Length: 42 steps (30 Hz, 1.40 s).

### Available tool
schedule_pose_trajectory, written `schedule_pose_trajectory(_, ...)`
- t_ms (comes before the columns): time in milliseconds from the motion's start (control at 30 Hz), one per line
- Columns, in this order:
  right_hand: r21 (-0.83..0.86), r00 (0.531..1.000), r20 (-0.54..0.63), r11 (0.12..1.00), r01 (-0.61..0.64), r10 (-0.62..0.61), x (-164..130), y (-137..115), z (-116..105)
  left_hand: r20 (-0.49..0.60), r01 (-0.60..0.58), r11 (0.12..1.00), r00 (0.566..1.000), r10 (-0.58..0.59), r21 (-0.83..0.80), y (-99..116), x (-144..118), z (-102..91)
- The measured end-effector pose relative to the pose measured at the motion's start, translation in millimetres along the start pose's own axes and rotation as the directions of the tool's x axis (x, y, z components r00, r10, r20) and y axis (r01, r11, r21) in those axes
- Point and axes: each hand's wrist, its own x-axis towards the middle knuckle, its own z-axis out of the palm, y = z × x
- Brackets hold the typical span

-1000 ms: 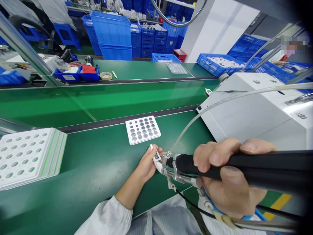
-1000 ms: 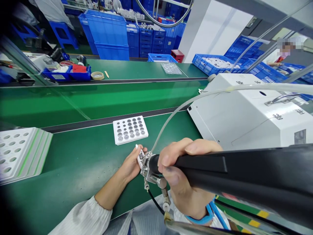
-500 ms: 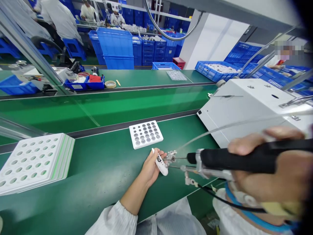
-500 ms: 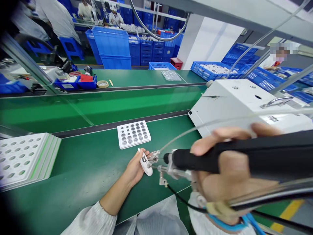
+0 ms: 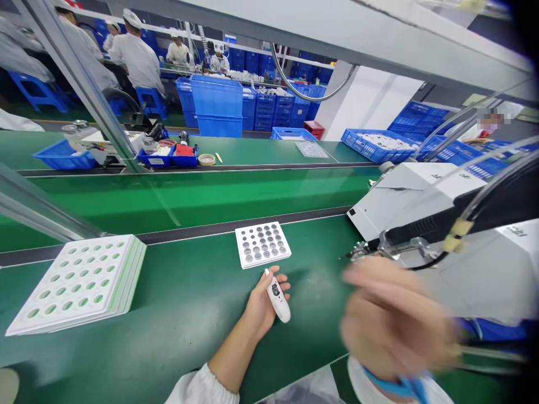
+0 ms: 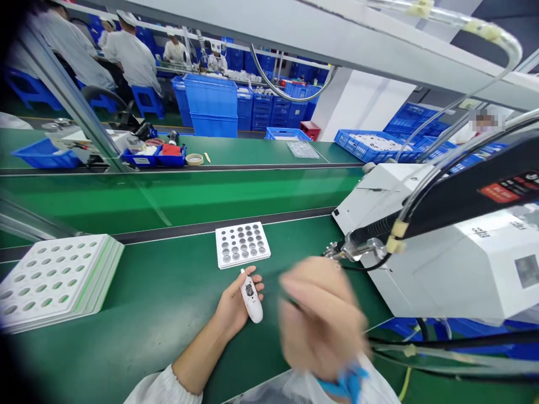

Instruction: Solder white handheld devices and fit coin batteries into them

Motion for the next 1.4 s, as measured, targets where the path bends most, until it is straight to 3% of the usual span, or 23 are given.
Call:
schedule_pose_trajectory(67,-0.05,0.974,0.226,0.999,-0.012,0.023,-6.2,10.8,43.1,0.016,-0.049,0.999,0.999,0.049,-0.005,4.1,-0.4,-4.8)
schedule_pose_trajectory(167,-0.247,0.82,0.541,0.967,-0.058,0.188,-5.8,39.4,104.1,-0.015,-0.105,0.994,0.994,0.105,0.004,13.4,-1.9,-11.9)
schedule_pose_trajectory(267,-0.318,0.768,0.599,0.947,-0.033,0.228,-3.4,63.3,138.5,-0.062,-0.127,0.992,0.99,0.127,0.004,21.0,-3.7,-15.5)
schedule_pose_trajectory(367,-0.338,0.75,0.623,0.941,0.0,0.223,-5.4,71.9,149.0,-0.079,-0.132,0.991,0.988,0.131,-0.009,23.3,-4.5,-15.4)
schedule_pose_trajectory(633,-0.291,0.789,0.588,0.957,0.002,0.177,-8.2,67.9,148.4,-0.079,-0.132,0.991,0.988,0.131,-0.014,21.5,-2.1,-13.7)
schedule_pose_trajectory(900,-0.236,0.907,0.422,0.968,0.086,0.023,-82.0,53.6,72.7,-0.037,-0.103,0.993,0.994,0.101,-0.06,20.8,-2.3,-10.2)
schedule_pose_trajectory(1000,-0.228,0.911,0.407,0.958,0.172,-0.066,-103.8,56.3,61.1,-0.055,-0.091,0.996,0.994,0.09,-0.013,19.6,-3.1,-9.2)
schedule_pose_trajectory(1167,-0.241,0.9,0.42,0.941,0.239,-0.121,-111.7,57.9,67.3,-0.04,-0.1,0.994,0.994,0.102,0.053,17.1,-3.6,-9.7)
schedule_pose_trajectory(1400,-0.181,0.877,0.475,0.967,0.181,-0.076,-113.1,51.7,70.1,-0.03,-0.131,0.984,0.99,0.136,0.118,18.4,-5.7,-10.1)
